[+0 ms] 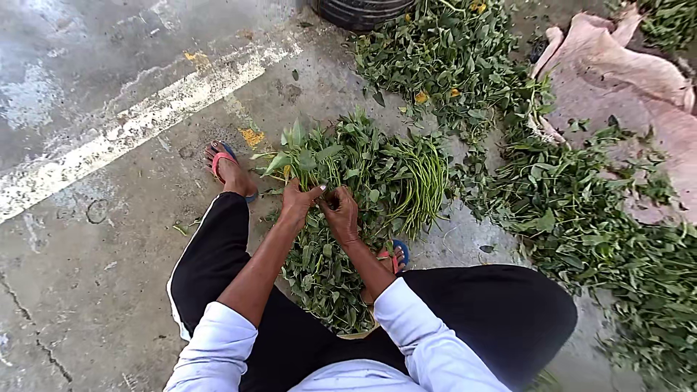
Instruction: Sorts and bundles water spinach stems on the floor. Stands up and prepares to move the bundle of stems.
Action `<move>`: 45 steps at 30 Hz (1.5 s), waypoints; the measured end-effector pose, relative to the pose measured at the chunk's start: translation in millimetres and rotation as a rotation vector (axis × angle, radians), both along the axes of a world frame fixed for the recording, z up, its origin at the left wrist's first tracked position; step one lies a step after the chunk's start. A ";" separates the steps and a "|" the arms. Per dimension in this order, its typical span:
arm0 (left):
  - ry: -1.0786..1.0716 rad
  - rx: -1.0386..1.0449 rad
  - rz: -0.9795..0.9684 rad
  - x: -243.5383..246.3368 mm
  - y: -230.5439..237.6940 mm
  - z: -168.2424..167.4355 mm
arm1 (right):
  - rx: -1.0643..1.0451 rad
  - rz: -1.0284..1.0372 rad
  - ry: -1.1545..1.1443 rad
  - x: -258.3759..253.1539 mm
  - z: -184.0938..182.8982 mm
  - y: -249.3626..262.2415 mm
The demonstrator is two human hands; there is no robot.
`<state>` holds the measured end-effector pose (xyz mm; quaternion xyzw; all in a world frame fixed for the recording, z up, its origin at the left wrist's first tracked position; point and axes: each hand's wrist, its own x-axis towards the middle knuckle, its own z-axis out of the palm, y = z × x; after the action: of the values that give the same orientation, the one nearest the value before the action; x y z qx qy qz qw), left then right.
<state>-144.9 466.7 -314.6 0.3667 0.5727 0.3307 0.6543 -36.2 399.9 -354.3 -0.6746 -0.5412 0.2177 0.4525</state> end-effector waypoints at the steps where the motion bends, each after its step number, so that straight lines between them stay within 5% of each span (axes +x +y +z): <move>1: 0.008 0.005 -0.025 -0.4 -1.3 1.8 | 0.005 0.004 0.038 -0.5 0.3 0.4; 7: 0.038 0.095 -0.107 -8.3 7.2 5.2 | -0.368 0.019 0.944 6.8 12.7 6.6; 11: 0.073 0.114 -0.114 -8.0 7.3 1.6 | -0.312 -0.217 1.176 -3.3 15.9 27.6; 19: 0.083 0.160 -0.030 -15.0 16.1 -2.8 | -0.131 -0.329 1.625 -9.9 11.7 21.6; 22: 0.170 0.263 -0.003 -23.8 24.4 -5.5 | -0.268 -0.102 1.397 -7.7 3.4 0.8; 28: 0.428 0.352 -0.125 -43.2 41.0 7.5 | -0.883 0.531 0.120 26.3 -26.3 -24.9; 30: 0.493 0.348 -0.170 -41.3 38.8 10.4 | -0.983 0.647 -0.083 36.6 -30.4 -22.5; 34: 0.580 0.336 -0.206 -34.1 34.3 13.7 | -0.544 0.362 0.148 28.1 -14.4 -14.6; 38: 0.551 0.282 -0.189 -31.5 35.9 13.8 | -0.207 0.341 0.369 -8.2 13.7 3.0; 41: 0.339 0.187 -0.069 -33.7 36.6 5.0 | -0.061 0.244 0.336 -20.2 9.6 9.0; 45: -0.112 -0.050 0.053 -31.4 30.9 11.1 | -0.095 0.177 0.628 -20.7 12.0 9.0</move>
<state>-176.3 497.7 -303.5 0.3160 0.5528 0.3534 0.6853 -57.0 408.9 -342.2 -0.5454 -0.4209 0.4786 0.5444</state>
